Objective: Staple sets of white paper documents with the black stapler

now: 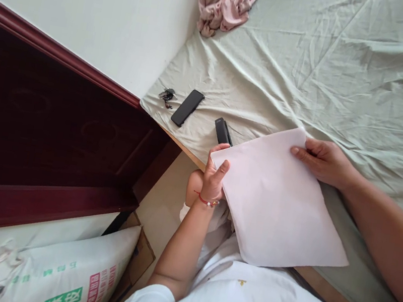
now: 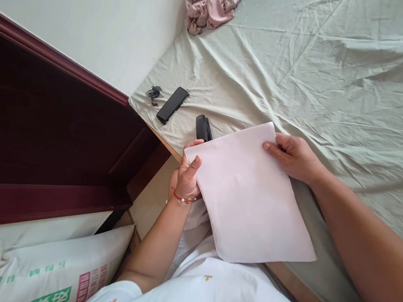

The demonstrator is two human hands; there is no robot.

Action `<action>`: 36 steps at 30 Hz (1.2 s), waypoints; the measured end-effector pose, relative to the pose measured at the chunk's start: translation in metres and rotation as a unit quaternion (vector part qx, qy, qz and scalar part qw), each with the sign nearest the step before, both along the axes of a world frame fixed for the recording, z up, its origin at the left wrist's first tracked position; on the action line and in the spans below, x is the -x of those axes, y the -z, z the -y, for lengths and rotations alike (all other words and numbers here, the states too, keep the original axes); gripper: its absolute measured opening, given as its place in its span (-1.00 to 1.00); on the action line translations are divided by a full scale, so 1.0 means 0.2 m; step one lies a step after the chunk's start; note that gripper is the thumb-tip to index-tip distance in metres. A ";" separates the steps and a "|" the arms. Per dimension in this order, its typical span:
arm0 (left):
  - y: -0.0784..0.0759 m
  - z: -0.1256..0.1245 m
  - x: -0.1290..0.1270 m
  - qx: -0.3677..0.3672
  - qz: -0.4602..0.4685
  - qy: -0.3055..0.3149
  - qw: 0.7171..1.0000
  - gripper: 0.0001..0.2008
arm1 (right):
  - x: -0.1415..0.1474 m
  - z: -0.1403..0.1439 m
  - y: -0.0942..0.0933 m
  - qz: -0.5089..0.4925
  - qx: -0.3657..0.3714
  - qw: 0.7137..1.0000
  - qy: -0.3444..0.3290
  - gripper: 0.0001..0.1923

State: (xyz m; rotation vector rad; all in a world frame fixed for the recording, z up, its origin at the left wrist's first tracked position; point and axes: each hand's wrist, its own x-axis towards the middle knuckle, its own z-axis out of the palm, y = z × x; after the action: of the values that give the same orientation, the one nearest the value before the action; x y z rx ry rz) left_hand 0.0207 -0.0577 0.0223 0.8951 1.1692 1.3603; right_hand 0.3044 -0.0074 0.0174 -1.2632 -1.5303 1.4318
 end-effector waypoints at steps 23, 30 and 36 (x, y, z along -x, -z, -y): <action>-0.08 -0.08 0.09 -0.010 -0.015 0.094 0.995 -0.62 | -0.02 -0.01 0.00 -0.012 0.035 0.998 -0.051 -0.46; -0.08 -0.09 0.04 -0.041 -0.009 0.084 0.996 -0.53 | 0.00 0.00 -0.01 -0.032 0.018 0.999 -0.028 -0.45; -0.06 -0.08 0.04 -0.059 0.011 0.113 0.992 -0.55 | 0.01 0.00 -0.01 -0.017 0.023 1.000 -0.011 -0.39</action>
State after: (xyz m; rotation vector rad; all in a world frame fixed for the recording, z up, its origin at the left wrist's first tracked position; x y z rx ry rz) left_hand 0.0127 -0.0414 0.0335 1.0604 0.9470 1.2610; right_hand 0.3033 -0.0074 0.0204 -1.2467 -1.4995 1.5035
